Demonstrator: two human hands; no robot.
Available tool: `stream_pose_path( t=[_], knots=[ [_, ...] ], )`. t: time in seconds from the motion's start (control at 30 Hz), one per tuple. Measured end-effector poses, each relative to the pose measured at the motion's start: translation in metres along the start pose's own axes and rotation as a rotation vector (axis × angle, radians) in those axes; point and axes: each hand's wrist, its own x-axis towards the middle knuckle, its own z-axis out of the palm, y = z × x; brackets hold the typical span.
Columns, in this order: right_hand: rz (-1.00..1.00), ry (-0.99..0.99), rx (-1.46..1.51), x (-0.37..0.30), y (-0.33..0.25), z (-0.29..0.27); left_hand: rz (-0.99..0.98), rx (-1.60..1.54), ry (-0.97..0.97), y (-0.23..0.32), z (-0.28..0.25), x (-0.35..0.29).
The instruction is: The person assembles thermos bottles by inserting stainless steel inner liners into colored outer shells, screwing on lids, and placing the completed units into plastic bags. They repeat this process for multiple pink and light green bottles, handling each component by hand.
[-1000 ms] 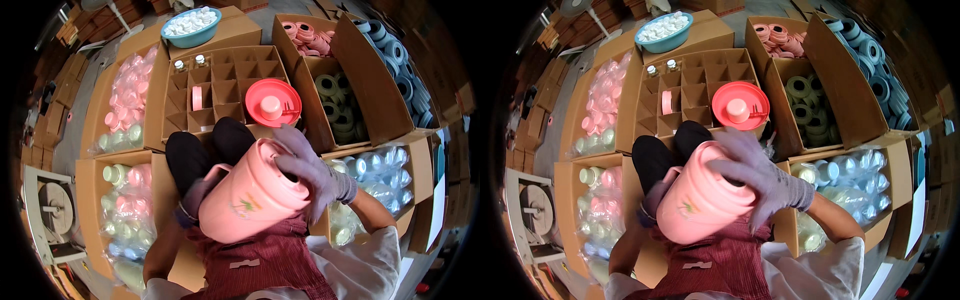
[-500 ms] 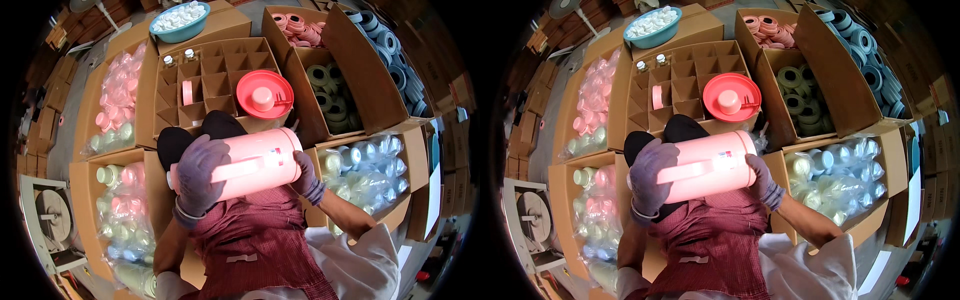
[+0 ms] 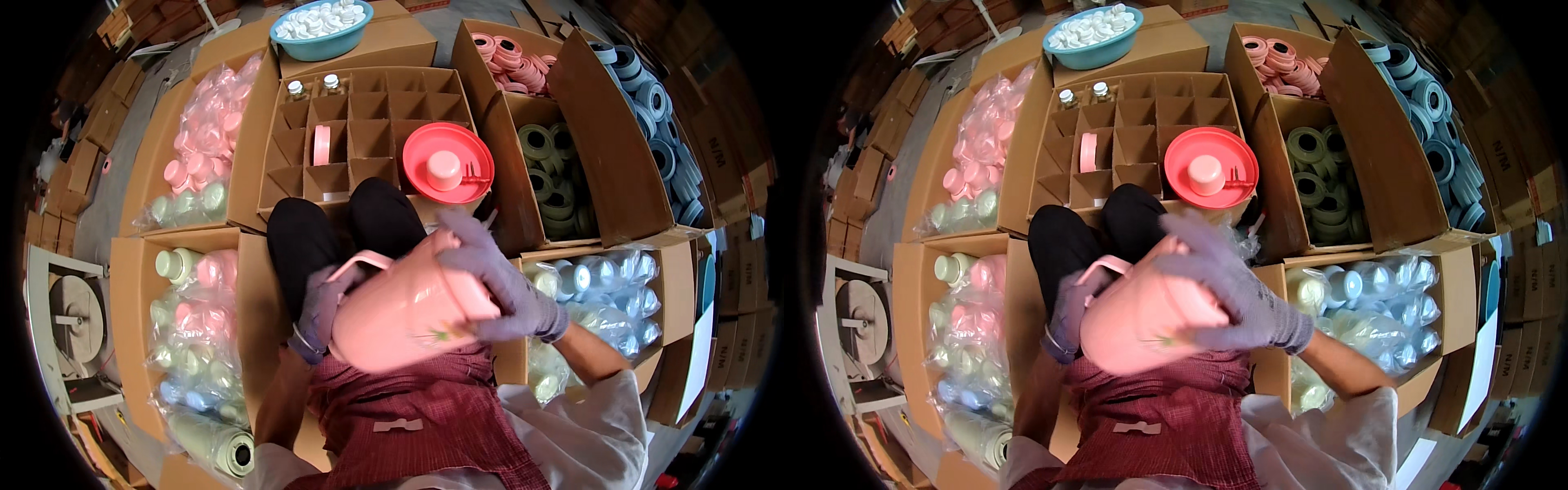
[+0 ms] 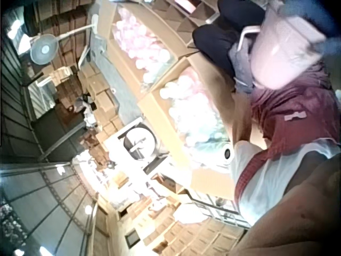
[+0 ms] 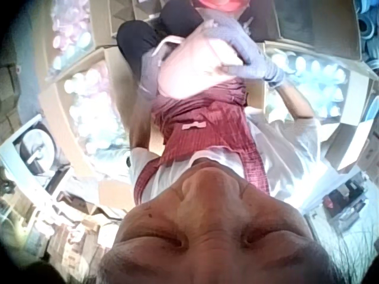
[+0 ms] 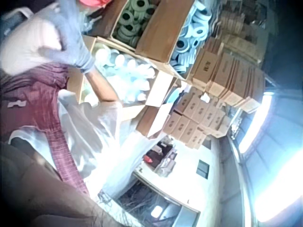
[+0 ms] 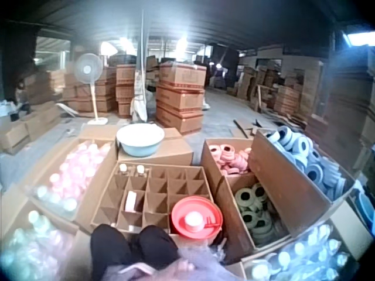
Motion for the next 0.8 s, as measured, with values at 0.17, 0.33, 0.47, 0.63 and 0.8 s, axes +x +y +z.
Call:
stream_pose_path(
  t=[0.17, 0.33, 0.47, 0.63, 0.8],
  knots=[
    [0.382, 0.562, 0.482, -0.053, 0.067, 0.032, 0.369, 0.271, 0.243, 0.039, 0.014, 0.018],
    [0.521, 0.638, 0.710, -0.038, 0.037, 0.036, 0.612, 0.546, 0.209, 0.074, 0.021, 0.003],
    [0.219, 0.298, 0.176, -0.030, 0.009, 0.006, 0.395, 0.484, 0.067, 0.039, -0.003, 0.004],
    [-0.223, -0.104, -0.153, 0.005, -0.031, -0.012, 0.074, 0.272, -0.170, 0.003, 0.007, -0.009],
    [0.288, 0.399, 0.343, -0.046, 0.036, 0.030, 0.023, 0.011, 0.166, -0.009, 0.016, -0.007]
  ],
)
